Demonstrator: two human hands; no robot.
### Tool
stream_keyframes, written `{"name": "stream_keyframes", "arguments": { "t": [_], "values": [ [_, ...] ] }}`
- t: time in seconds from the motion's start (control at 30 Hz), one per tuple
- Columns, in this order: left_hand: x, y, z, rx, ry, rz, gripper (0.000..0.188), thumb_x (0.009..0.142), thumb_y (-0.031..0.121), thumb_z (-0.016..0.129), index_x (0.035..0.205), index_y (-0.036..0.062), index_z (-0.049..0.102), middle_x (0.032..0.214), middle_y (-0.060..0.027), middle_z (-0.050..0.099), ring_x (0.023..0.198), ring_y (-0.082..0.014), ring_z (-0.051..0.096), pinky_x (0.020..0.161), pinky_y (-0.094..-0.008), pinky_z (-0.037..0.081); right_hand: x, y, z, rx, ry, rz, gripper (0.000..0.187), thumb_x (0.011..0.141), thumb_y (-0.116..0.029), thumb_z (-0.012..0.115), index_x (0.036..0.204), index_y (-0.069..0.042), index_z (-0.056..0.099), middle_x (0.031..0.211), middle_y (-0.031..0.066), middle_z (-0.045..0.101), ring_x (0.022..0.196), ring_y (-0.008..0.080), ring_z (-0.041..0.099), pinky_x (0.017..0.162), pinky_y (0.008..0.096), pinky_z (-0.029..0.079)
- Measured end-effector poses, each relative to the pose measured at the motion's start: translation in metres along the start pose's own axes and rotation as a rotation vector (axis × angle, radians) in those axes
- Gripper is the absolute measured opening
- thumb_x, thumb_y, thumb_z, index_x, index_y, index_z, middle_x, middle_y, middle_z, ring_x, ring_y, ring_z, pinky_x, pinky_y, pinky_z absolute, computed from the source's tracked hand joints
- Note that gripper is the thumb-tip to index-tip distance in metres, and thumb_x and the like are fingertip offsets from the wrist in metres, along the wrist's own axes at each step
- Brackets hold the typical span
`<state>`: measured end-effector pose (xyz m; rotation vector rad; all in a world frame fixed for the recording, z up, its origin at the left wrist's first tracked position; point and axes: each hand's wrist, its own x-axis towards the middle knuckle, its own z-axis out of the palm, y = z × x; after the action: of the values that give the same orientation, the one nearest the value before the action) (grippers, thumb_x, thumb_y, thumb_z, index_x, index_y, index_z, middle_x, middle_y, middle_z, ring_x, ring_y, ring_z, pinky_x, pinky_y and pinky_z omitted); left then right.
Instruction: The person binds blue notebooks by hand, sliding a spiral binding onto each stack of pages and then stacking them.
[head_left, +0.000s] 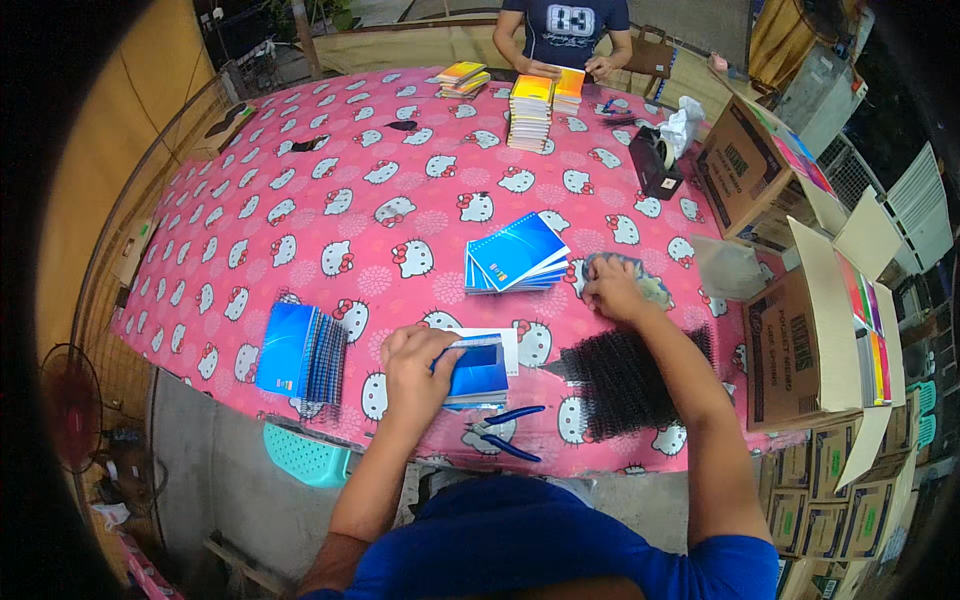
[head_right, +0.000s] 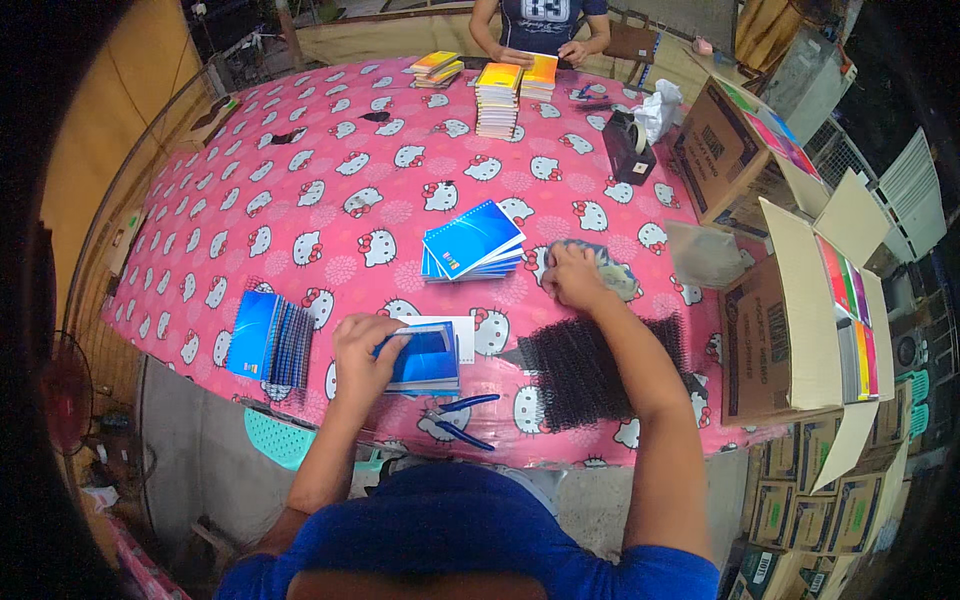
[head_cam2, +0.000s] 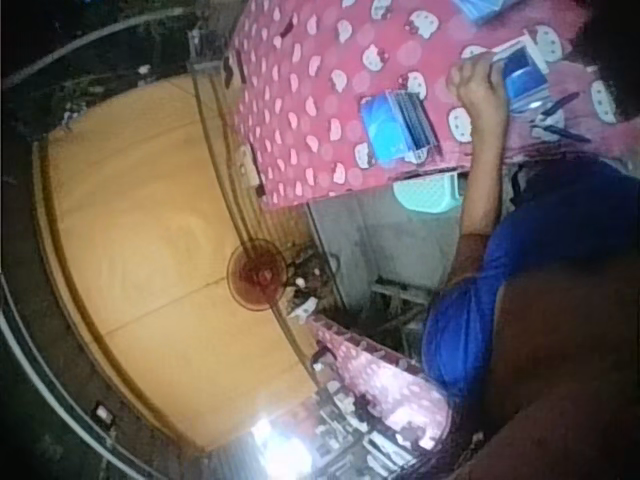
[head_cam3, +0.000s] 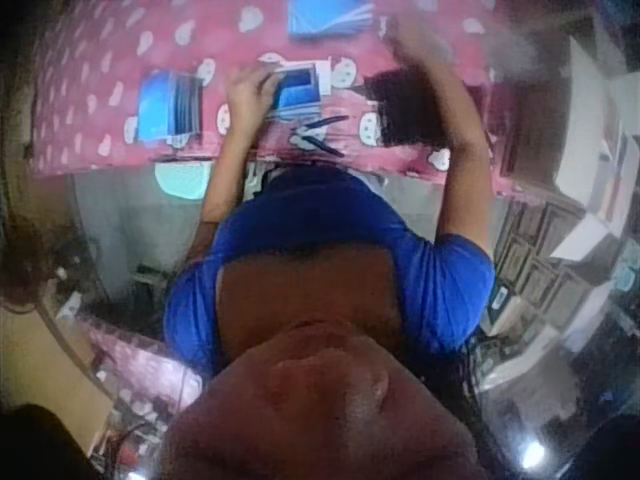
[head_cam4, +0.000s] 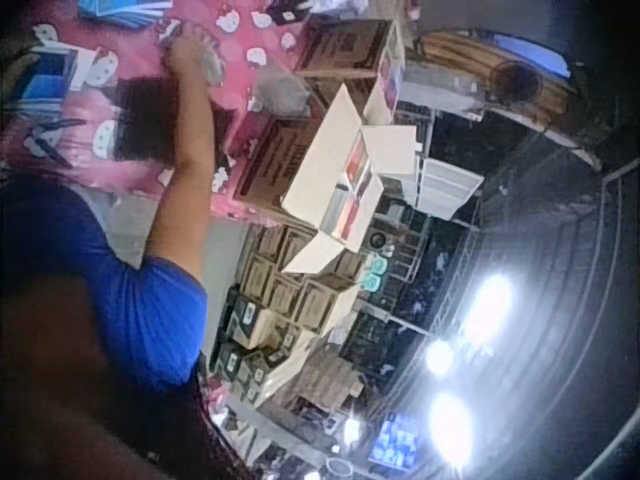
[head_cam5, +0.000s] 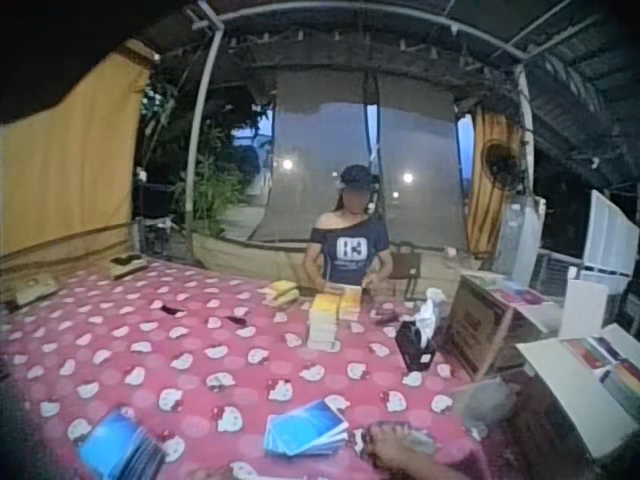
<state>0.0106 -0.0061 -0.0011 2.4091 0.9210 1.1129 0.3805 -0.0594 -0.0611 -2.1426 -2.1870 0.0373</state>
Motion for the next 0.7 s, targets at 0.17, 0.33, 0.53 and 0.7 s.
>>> {"name": "stream_keyframes", "arguments": {
  "t": [0.17,0.33,0.53,0.7],
  "values": [
    [0.000,-0.003,0.005,0.005,0.015,-0.015,0.014,0.072,0.012,0.073,0.086,0.0094,0.071,0.088,-0.0066,0.068,0.089,-0.0258,0.059,0.082,-0.0393,0.041,0.001,0.004,0.011,0.067,-0.024,-0.034,0.006,0.070,-0.015,0.067,0.073,-0.018,0.063,0.096,0.0024,0.050,0.100,0.0253,0.046,0.085,0.0468,0.032],
    [0.000,-0.004,0.006,-0.009,0.006,-0.042,0.014,0.073,0.014,0.073,0.086,0.0108,0.071,0.087,-0.0043,0.068,0.091,-0.0250,0.058,0.086,-0.0393,0.038,0.006,0.015,0.003,1.137,-0.016,0.147,0.009,0.085,-0.002,0.056,0.081,-0.008,0.051,0.075,0.0039,0.057,0.069,0.0170,0.054,0.067,0.0327,0.044],
    [0.001,-0.007,0.004,-0.056,-0.035,-0.060,0.013,0.074,0.015,0.073,0.086,0.0105,0.072,0.088,-0.0040,0.068,0.091,-0.0242,0.058,0.086,-0.0389,0.038,-0.003,0.010,-0.022,1.726,0.055,0.304,0.010,0.091,0.001,0.051,0.090,-0.008,0.048,0.076,0.0034,0.055,0.065,0.0146,0.053,0.063,0.0273,0.046],
    [0.003,-0.007,0.005,-0.051,-0.042,-0.048,0.013,0.074,0.015,0.073,0.086,0.0105,0.072,0.088,-0.0040,0.068,0.091,-0.0239,0.058,0.086,-0.0388,0.038,-0.041,-0.014,-0.086,2.090,0.389,0.119,0.014,0.089,0.002,0.053,0.092,-0.011,0.046,0.076,0.0009,0.050,0.063,0.0137,0.047,0.060,0.0265,0.041]
  ]
}}
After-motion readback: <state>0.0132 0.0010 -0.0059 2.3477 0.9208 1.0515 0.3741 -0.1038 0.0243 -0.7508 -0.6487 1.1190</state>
